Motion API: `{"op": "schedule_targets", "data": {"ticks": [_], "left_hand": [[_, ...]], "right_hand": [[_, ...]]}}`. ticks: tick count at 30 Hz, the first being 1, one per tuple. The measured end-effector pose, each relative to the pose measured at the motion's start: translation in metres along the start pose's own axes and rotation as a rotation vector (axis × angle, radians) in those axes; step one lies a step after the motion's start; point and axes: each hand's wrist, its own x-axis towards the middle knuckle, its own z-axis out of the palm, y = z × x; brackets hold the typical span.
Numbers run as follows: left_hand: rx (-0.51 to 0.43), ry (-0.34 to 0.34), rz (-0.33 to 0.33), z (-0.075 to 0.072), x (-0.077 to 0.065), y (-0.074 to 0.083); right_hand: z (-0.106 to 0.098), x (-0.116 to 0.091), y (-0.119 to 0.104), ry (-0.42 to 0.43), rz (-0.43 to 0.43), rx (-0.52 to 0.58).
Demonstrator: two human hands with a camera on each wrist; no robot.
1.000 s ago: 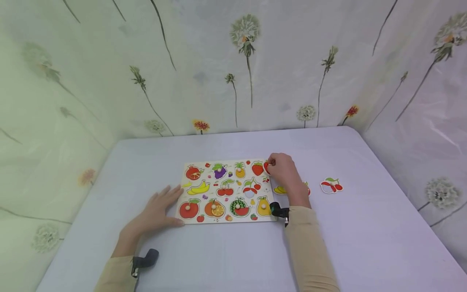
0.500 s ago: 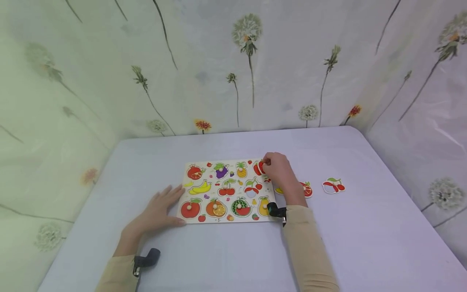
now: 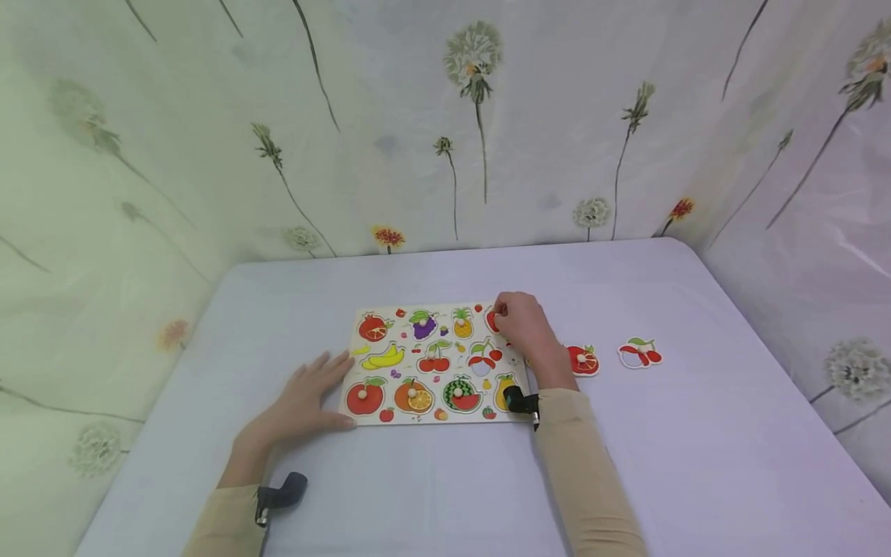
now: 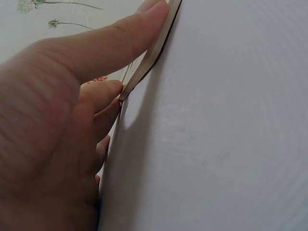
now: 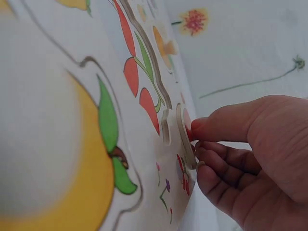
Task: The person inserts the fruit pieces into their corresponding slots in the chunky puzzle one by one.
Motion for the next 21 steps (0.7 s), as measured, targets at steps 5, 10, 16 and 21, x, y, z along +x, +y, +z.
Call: {"op": "schedule_targets", "data": {"ticks": [5, 10, 16, 21], "left_hand": [[0.010, -0.003, -0.005, 0.0025, 0.0018, -0.0038], [0.008, 0.002, -0.006, 0.0028, 0.0016, -0.0054], [0.008, -0.009, -0.016, 0.0030, 0.0018, -0.0058], [0.012, -0.011, -0.030, 0.0031, 0.0024, -0.0046]], "right_hand": [[0.0044, 0.0012, -0.0006, 0.004, 0.013, -0.004], [0.0058, 0.0019, -0.0026, 0.010, 0.000, -0.005], [0.0083, 0.0031, -0.0002, 0.017, -0.024, -0.024], [0.0088, 0.0052, 0.0028, 0.014, -0.033, -0.046]]}}
